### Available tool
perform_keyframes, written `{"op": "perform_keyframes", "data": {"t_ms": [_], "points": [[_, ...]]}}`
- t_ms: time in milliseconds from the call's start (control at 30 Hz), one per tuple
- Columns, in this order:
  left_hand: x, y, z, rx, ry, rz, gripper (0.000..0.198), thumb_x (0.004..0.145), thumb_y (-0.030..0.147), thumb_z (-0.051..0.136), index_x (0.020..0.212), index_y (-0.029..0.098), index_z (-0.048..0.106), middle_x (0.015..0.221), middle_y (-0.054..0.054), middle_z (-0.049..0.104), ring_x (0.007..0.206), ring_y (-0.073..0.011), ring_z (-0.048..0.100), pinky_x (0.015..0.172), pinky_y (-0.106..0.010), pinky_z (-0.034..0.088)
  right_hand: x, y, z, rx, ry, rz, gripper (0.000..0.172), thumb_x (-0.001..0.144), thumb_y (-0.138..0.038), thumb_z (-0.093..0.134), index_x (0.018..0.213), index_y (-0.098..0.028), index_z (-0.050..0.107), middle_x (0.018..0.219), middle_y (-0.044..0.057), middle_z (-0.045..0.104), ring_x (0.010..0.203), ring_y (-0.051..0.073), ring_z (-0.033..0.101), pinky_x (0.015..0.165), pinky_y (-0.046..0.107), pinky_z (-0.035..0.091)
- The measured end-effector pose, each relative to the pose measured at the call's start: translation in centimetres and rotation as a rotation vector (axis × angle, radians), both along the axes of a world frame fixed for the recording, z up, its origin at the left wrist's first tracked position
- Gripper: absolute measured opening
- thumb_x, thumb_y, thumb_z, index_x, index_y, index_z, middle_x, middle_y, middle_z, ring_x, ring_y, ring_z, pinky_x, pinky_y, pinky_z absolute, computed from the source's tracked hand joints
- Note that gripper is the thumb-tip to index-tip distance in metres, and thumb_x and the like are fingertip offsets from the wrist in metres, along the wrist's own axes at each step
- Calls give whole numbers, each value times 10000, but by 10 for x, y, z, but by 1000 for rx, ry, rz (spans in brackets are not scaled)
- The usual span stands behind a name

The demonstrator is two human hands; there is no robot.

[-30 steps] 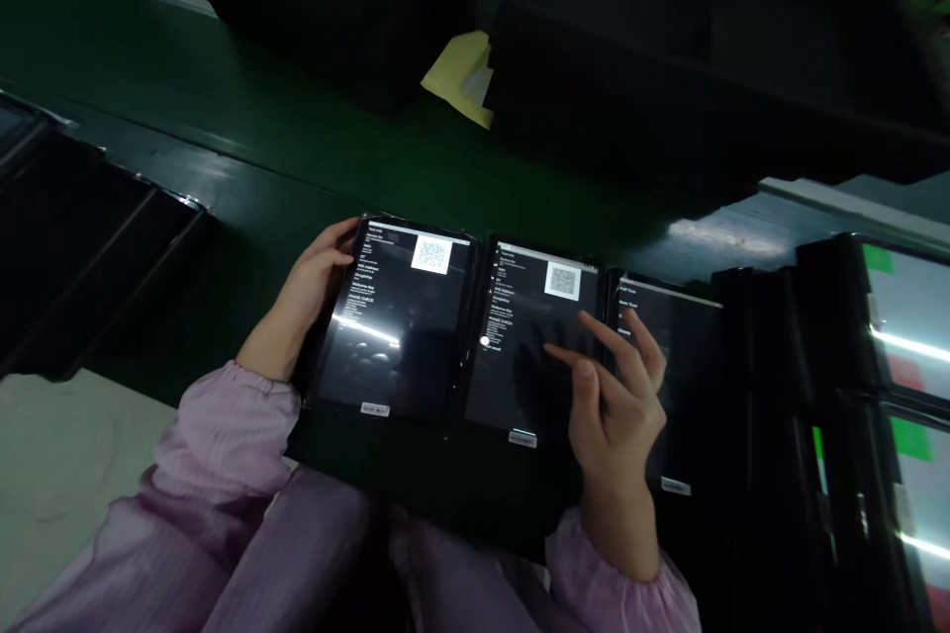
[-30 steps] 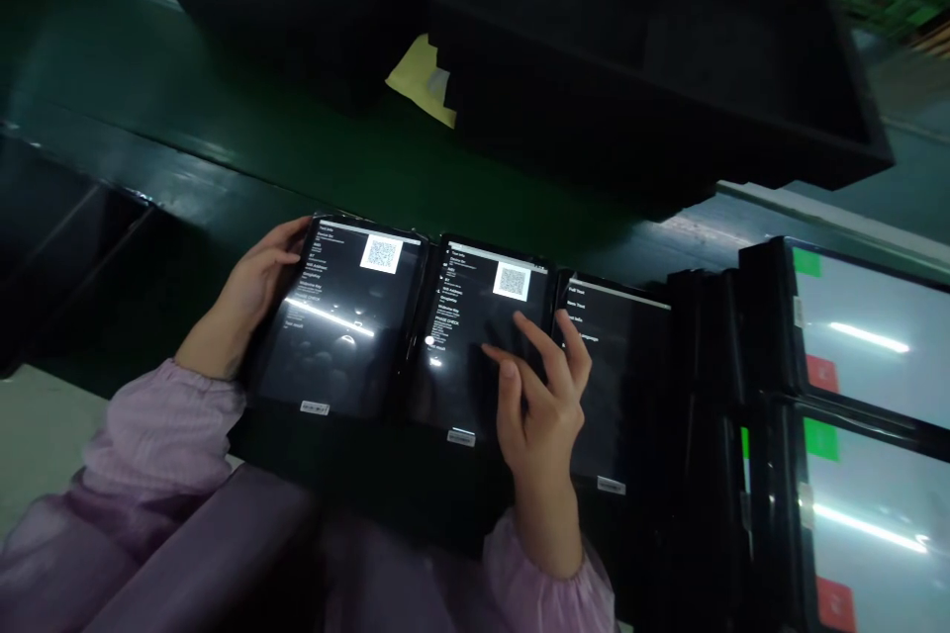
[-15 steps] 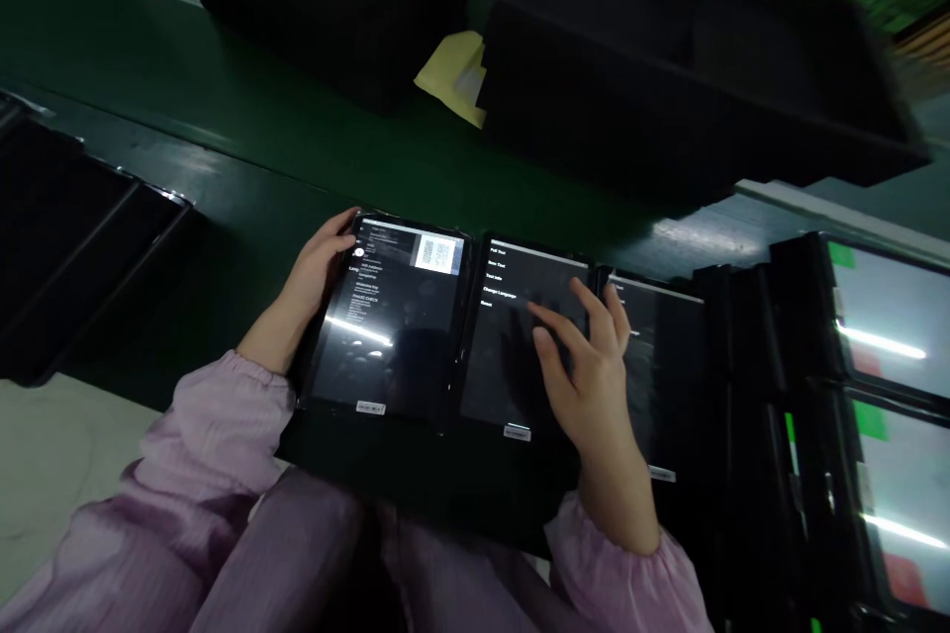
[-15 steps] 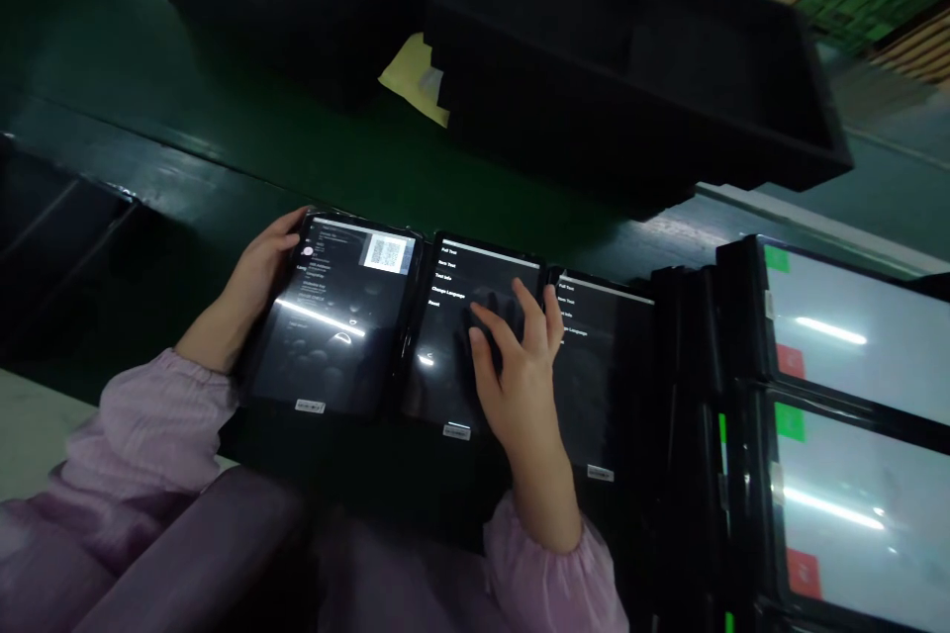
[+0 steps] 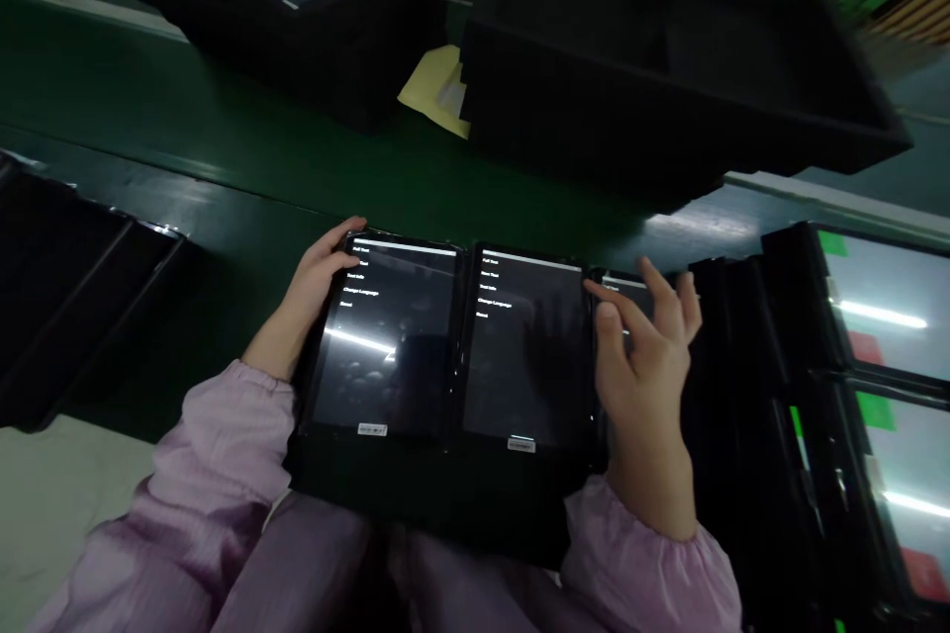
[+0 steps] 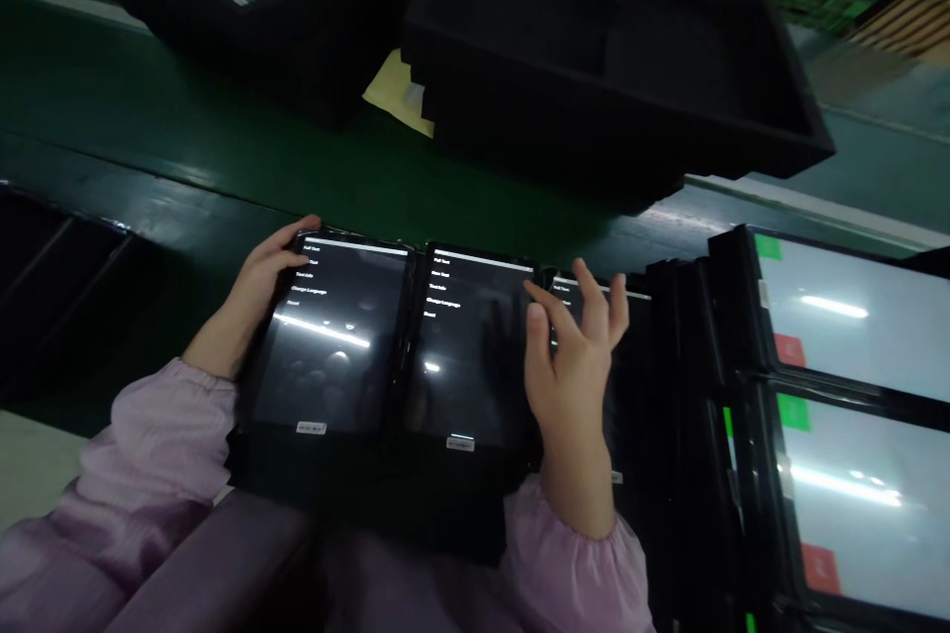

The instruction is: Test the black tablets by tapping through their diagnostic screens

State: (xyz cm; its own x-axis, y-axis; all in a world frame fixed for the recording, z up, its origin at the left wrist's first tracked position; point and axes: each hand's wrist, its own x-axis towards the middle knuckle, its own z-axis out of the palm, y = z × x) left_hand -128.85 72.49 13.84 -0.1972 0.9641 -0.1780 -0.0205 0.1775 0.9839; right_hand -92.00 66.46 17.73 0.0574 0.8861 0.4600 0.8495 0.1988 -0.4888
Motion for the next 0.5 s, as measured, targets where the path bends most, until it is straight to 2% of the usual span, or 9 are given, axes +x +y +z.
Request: {"op": "perform_keyframes", "data": {"t_ms": [133, 233, 333, 500], "points": [[-1, 4, 0, 23, -32, 50, 541, 633, 238, 736, 1171, 219, 788, 1257, -32, 755, 1280, -372, 603, 1160, -490, 435, 37, -1, -6, 2, 43, -160, 487, 1069, -479, 432, 1097, -195, 826, 1465, 155, 615, 1516, 450, 323, 1207, 683, 304], [3, 7, 2, 49, -99, 79, 518, 633, 241, 710, 1142, 196, 799, 1276, -48, 752, 1330, -375, 568, 1225, -506, 351, 56, 0, -17, -28, 25, -204, 508, 1057, -505, 439, 1043, -188, 836, 1425, 163, 637, 1498, 450, 341, 1198, 708, 297], [5, 8, 6, 49, -76, 79, 530, 633, 221, 694, 1152, 190, 796, 1295, -56, 744, 1356, -371, 553, 1252, -509, 311, 61, 2, -25, -48, 2, -192, 516, 1056, -517, 425, 1045, -202, 834, 1450, 149, 611, 1507, 435, 324, 1193, 721, 291], [3, 9, 5, 29, -94, 88, 578, 581, 227, 713, 1151, 188, 797, 1234, -61, 764, 1315, -382, 580, 1205, -502, 390, 61, 6, -33, -50, -26, -179, 534, 1071, -517, 379, 1140, -206, 808, 1536, 150, 525, 1540, 400, 273, 1209, 727, 255]]}}
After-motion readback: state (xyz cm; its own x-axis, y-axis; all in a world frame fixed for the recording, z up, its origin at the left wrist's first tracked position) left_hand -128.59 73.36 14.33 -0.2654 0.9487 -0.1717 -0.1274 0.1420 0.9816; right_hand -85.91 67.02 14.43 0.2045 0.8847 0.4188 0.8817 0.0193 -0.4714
